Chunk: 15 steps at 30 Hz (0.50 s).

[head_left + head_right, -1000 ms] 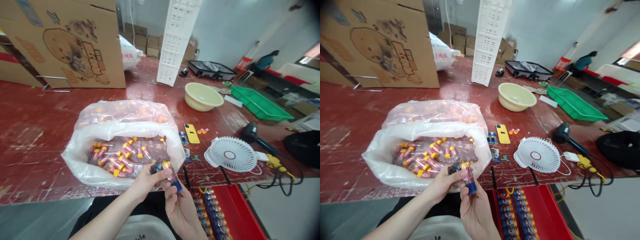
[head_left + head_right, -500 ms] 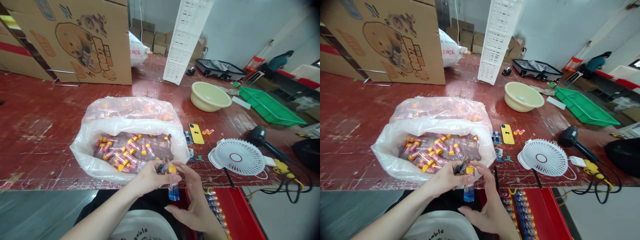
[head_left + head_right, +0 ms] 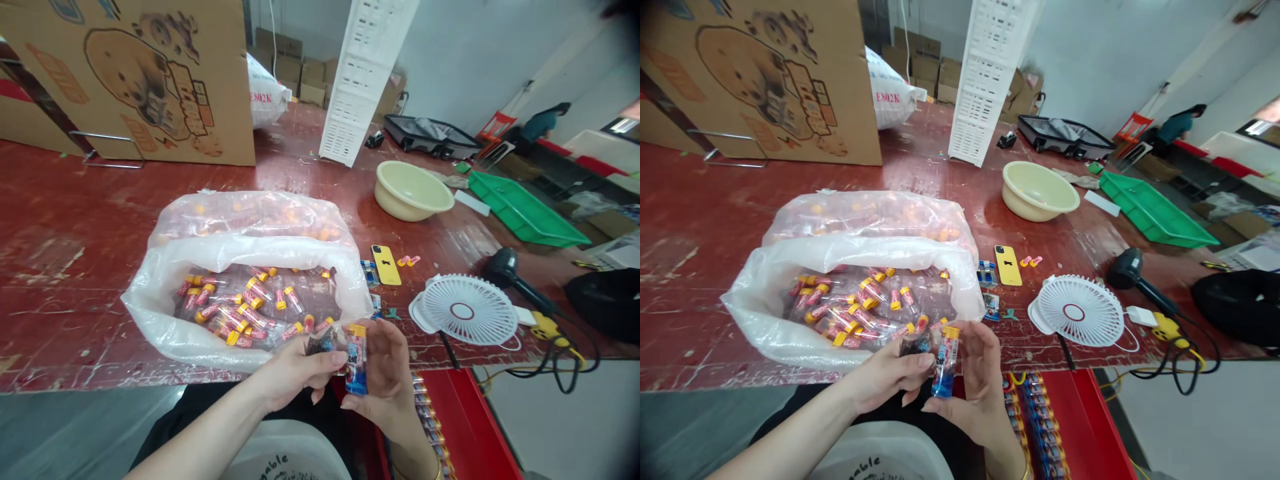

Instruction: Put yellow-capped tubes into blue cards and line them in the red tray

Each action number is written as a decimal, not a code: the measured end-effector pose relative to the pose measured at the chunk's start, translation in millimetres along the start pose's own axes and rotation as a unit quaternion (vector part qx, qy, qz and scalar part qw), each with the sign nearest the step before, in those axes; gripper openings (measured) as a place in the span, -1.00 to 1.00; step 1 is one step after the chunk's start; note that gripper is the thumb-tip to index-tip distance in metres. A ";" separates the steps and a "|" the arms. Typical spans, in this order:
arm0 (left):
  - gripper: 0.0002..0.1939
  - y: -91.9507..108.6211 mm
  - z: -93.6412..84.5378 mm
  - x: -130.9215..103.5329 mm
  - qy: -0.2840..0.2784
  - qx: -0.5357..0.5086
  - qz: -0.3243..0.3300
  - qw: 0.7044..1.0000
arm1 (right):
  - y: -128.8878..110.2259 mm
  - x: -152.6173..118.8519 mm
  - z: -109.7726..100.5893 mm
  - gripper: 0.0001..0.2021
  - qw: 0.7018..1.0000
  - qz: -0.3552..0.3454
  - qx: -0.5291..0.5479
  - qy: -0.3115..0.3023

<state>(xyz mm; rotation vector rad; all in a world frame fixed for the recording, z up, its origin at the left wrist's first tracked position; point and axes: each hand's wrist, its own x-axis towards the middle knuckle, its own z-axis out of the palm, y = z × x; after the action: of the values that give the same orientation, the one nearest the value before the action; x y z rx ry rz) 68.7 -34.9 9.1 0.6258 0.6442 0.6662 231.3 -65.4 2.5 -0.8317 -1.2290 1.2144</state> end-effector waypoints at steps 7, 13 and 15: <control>-0.63 -3.1 11.7 3.4 0.050 0.004 0.011 0.999 | 1.4 -4.4 2.1 -0.19 1.000 0.009 -0.017 -0.005; -0.69 0.5 13.3 2.3 0.072 0.115 0.034 0.990 | 1.5 -0.1 -5.2 -0.18 0.983 -0.053 -0.169 -0.043; -0.71 1.2 13.1 1.8 0.091 0.139 0.039 0.985 | 1.8 1.4 -5.1 -0.16 0.972 -0.084 -0.218 -0.039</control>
<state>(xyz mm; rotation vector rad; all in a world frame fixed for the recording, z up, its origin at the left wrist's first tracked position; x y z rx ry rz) 78.7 -36.9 17.7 0.8577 0.8959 0.7180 235.7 -62.9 0.1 -0.9803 -1.6299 0.8569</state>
